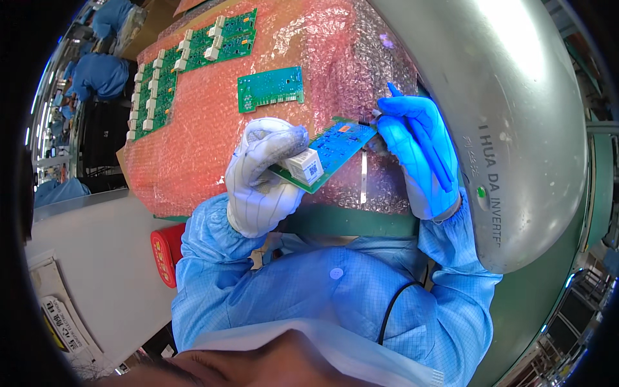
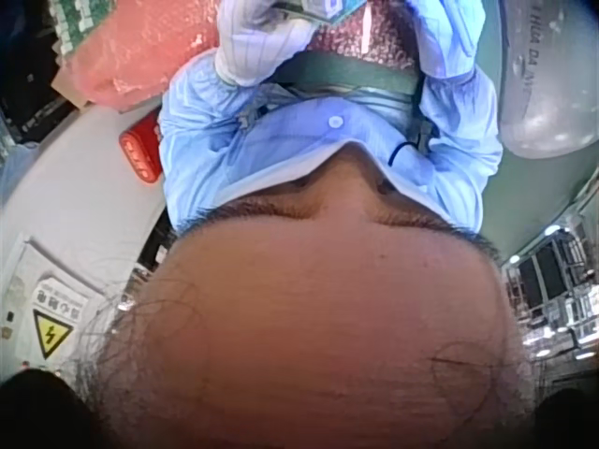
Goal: Inspecting and marking components on printed circuit boards at a manual inspection station.
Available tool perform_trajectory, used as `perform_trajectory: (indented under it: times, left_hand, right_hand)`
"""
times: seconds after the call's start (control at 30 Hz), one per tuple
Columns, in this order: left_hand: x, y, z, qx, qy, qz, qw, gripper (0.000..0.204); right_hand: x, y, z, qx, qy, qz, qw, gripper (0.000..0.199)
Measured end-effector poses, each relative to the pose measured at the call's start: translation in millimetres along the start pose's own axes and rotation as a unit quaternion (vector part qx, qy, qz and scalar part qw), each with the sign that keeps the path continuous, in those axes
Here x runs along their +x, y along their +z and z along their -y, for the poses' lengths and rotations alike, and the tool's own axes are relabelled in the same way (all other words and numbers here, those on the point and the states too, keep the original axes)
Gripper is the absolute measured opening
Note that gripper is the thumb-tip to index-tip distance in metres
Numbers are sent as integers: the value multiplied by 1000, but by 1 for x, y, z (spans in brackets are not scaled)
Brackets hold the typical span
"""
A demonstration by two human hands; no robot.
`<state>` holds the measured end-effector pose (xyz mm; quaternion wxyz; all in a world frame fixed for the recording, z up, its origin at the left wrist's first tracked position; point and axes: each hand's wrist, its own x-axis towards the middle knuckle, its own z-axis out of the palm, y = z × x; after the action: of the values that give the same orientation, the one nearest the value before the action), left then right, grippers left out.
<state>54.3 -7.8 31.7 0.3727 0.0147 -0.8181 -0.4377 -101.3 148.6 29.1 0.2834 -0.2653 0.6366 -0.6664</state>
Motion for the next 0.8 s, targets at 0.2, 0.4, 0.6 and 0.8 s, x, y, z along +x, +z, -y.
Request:
perform_trajectory:
  times: [0.2,0.4,0.6,0.8]
  left_hand:
    - [-1,1,1,2,27,-29,999,59]
    - [-4,1,2,-10,7,-38,999,55]
    - [-5,-1,0,-42,-46,-39,997,50]
    - [1,2,18,-229,-154,-9,961,44]
  right_hand:
    - [0,0,-3,56,3,16,998,28]
    - [-1,-1,-3,53,18,26,998,28]
    - [-1,-1,-4,60,18,38,997,28]
    - [-2,-1,-5,83,-17,-6,996,33]
